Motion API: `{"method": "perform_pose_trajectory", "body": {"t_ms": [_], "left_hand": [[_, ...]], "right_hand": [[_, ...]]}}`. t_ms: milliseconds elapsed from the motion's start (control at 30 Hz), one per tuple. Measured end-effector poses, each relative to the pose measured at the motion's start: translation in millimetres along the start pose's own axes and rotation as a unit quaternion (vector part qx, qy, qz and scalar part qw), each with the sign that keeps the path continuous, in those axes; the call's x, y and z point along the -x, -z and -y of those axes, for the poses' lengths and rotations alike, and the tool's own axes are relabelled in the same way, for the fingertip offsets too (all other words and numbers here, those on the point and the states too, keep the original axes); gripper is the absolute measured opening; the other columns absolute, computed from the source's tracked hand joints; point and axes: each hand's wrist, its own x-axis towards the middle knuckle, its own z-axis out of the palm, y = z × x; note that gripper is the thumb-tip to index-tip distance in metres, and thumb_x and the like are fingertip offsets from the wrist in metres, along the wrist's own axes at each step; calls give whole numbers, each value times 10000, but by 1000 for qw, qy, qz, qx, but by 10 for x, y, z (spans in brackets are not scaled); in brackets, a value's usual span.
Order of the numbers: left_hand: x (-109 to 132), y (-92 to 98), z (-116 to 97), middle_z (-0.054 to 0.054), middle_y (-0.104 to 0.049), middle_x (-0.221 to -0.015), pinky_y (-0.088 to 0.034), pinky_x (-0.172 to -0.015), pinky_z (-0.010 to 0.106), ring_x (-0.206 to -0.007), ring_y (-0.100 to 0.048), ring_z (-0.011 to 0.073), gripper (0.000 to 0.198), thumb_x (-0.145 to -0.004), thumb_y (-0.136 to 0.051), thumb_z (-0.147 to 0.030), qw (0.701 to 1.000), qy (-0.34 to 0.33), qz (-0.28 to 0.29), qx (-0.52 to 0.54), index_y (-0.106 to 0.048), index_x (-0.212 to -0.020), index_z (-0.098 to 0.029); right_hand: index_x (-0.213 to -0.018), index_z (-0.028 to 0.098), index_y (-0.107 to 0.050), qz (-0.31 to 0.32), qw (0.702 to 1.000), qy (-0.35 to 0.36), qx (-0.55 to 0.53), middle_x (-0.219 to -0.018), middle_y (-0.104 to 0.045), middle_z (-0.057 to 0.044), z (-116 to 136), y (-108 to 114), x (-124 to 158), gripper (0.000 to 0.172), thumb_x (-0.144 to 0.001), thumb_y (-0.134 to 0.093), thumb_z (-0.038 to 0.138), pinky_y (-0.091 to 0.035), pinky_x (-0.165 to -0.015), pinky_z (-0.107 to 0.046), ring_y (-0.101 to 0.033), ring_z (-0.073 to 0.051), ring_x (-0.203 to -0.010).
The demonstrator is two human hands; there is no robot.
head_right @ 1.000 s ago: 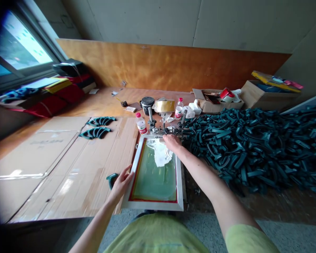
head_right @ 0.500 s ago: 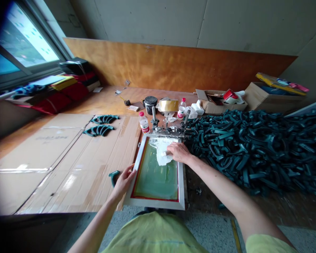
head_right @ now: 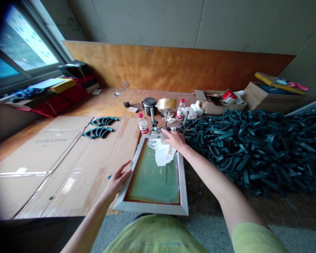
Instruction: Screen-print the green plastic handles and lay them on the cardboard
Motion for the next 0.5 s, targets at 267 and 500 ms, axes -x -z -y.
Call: {"method": "perform_pose_trajectory", "body": {"t_ms": [267,500], "left_hand": [[-196,-126,-1076,72,-718,-1001,-534,-644,283,-823,-666,210,631,-776,-538,-705,979,-174,-8,102,-670,-1071,-164],[-422,-272,-1420,78,-719,-894,-515,-592,232,-779,-674,172,579,-848,-458,-673,968,-214,-49,119,-580,-1103,-168]], "right_hand": [[-1030,192,-638,-41,980,-192,-38,-891,-693,-55,-564,-155,467,231,-940,-476,330,-473,-725,-318,-632,-212,-813],[-1032,201,-618,46,998,-7,-41,-1030,-654,-61,-255,-681,966,233,-838,-691,309,-436,-841,-325,-580,-215,-994]]}}
